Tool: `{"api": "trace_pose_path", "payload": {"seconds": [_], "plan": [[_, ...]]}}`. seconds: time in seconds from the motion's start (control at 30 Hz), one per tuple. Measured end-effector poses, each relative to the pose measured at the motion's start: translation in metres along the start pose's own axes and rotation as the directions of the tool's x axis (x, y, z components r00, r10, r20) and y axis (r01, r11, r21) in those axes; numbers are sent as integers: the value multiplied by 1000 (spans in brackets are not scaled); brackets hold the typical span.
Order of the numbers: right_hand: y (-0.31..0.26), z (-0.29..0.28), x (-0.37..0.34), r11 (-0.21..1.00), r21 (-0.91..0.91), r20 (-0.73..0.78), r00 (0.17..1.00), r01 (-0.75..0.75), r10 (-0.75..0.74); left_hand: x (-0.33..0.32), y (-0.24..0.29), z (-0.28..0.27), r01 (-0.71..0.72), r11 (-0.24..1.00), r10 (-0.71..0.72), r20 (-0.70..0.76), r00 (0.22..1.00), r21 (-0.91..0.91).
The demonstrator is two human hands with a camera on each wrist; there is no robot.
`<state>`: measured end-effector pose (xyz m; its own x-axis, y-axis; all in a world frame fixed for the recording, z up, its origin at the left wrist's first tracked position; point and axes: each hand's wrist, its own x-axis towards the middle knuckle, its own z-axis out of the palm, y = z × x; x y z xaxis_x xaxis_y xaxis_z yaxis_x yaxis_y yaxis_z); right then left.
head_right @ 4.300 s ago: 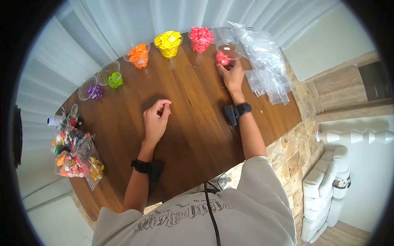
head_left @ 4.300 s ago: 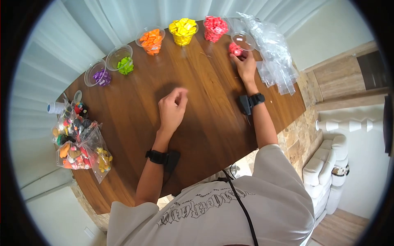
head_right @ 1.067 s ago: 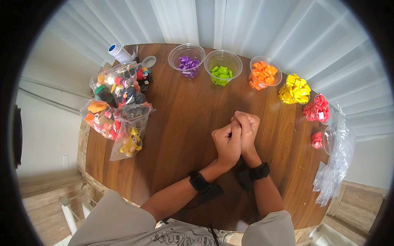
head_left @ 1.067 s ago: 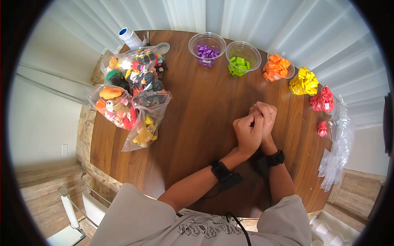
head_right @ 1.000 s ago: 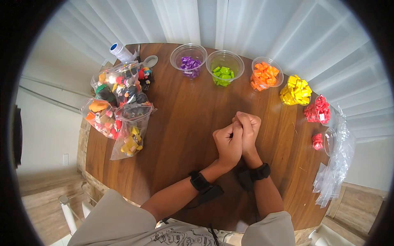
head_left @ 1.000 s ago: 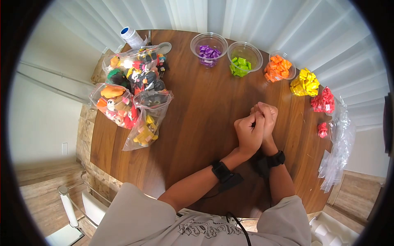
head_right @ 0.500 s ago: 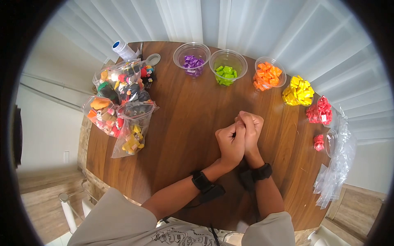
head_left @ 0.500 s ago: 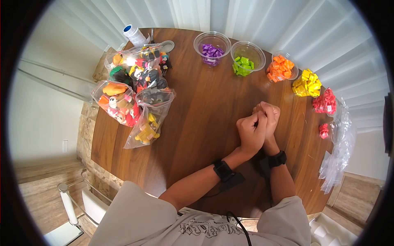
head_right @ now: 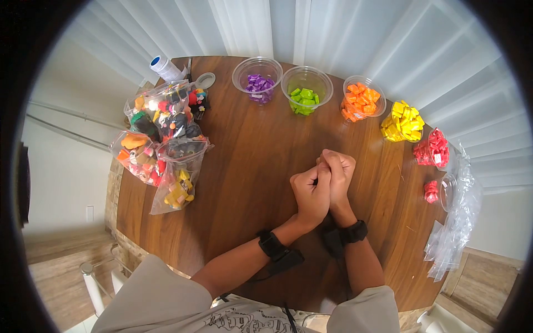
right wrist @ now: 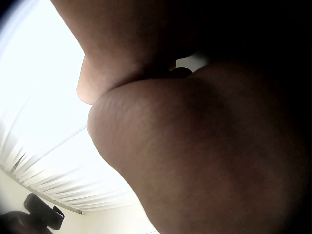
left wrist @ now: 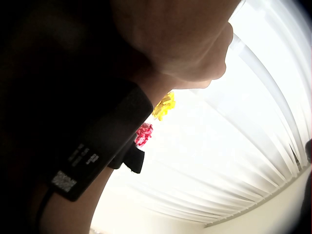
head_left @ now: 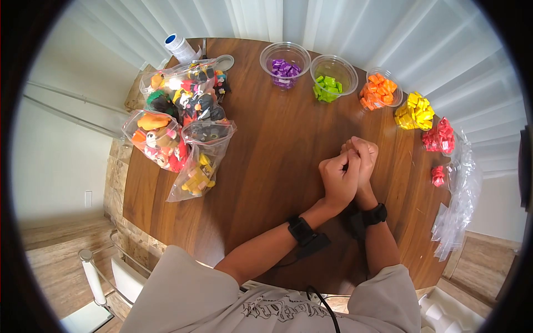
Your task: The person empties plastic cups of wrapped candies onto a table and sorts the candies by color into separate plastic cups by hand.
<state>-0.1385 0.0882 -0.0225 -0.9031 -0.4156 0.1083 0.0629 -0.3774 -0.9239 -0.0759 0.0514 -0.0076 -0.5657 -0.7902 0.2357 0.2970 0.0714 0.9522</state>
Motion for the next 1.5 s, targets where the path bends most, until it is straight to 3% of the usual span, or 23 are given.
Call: {"api": "trace_pose_path", "payload": {"seconds": [1.5], "plan": [[6, -2, 0, 998, 67, 6, 1000, -5, 5, -1, -3, 0, -13, 1000, 13, -18, 1000, -28]]}}
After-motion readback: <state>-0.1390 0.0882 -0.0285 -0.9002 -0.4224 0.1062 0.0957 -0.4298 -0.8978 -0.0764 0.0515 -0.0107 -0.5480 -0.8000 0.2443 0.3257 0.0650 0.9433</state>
